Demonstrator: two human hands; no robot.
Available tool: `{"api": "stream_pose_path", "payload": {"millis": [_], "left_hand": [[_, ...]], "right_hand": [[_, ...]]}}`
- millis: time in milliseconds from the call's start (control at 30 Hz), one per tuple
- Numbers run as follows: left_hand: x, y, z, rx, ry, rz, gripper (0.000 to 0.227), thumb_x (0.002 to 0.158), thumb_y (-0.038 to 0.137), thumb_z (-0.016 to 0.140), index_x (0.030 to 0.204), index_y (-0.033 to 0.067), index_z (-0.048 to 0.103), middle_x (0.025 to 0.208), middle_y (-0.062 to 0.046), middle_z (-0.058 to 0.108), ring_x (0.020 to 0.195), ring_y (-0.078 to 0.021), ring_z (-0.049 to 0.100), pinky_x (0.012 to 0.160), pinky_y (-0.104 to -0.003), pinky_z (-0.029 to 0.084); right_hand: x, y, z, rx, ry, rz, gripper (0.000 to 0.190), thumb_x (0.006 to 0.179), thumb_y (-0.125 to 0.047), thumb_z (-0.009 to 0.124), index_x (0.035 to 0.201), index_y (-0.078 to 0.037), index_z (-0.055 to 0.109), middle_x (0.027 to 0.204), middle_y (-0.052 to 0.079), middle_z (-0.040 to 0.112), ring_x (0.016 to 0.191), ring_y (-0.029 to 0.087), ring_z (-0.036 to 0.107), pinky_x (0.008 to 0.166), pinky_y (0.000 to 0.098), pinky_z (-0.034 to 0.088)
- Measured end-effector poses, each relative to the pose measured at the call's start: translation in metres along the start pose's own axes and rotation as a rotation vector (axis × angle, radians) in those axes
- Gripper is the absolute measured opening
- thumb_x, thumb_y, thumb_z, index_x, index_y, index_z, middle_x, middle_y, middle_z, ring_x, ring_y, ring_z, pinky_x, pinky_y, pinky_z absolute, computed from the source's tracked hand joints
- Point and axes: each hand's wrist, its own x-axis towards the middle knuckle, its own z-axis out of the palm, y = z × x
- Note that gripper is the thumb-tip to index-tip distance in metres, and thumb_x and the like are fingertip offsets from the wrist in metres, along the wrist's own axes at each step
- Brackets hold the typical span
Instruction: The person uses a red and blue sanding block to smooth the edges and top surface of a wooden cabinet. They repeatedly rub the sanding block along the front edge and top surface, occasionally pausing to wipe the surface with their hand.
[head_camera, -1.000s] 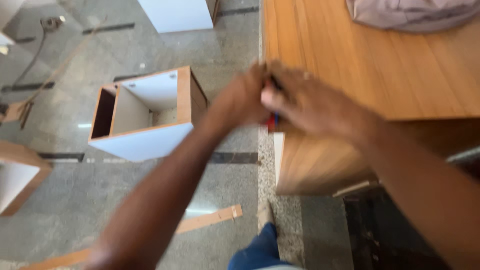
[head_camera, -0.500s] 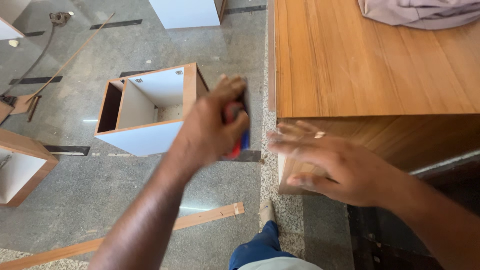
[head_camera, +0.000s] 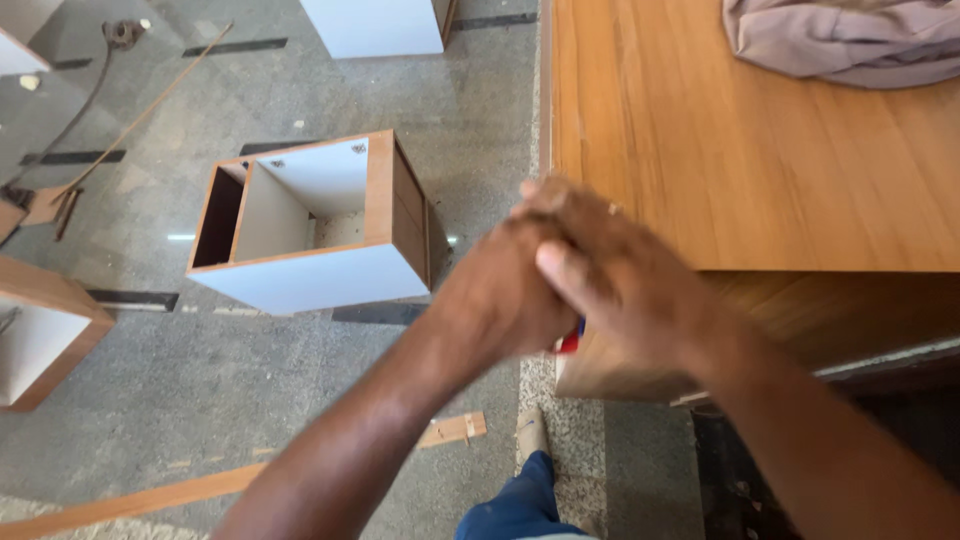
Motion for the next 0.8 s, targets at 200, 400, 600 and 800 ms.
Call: {"api": "stream_pose_path", "payload": {"millis": [200,400,600,800], "left_hand": [[-0.018,-0.002,0.007,-0.06,-0.047,-0.055,0.021,0.089,0.008,0.064,0.108,0.0071,0.073,0.092,-0.012,0.075,0.086,-0.0214,0.075,0.082,-0.039,0.06],[0.022,-0.024,0.009,-0.058,-0.136,-0.13,0.024,0.093,0.013,0.062,0.115,0.0085,0.069,0.101,-0.013,0.075,0.088,-0.0245,0.078,0.081,-0.036,0.063],[0.103,-0.034,-0.024,-0.063,0.194,0.107,0.035,0.094,0.013,0.057,0.127,0.0066,0.064,0.114,-0.021,0.069,0.093,-0.0285,0.075,0.079,-0.038,0.064],[0.157,-0.054,-0.028,0.039,0.242,0.122,0.024,0.097,0.016,0.055,0.111,0.0065,0.072,0.104,-0.016,0.076,0.093,-0.0285,0.075,0.083,-0.04,0.061]], "right_hand": [[-0.014,-0.003,-0.002,-0.121,-0.063,-0.214,0.072,0.106,-0.06,0.013,0.144,-0.009,0.046,0.159,0.028,0.039,0.148,0.046,0.038,0.113,0.0611,0.04],[0.003,0.023,-0.005,-0.012,-0.089,-0.18,0.078,0.105,-0.065,0.01,0.145,-0.008,0.046,0.165,0.025,0.035,0.156,0.044,0.028,0.119,0.0577,0.03],[0.076,0.06,-0.048,0.023,-0.19,0.034,0.088,0.1,-0.071,0.008,0.161,-0.015,0.037,0.17,0.025,0.023,0.156,0.044,0.02,0.119,0.0549,0.024],[0.112,0.095,-0.059,-0.023,-0.12,0.101,0.093,0.089,-0.078,0.011,0.157,-0.017,0.03,0.162,0.019,0.033,0.15,0.04,0.033,0.117,0.059,0.032]]}}
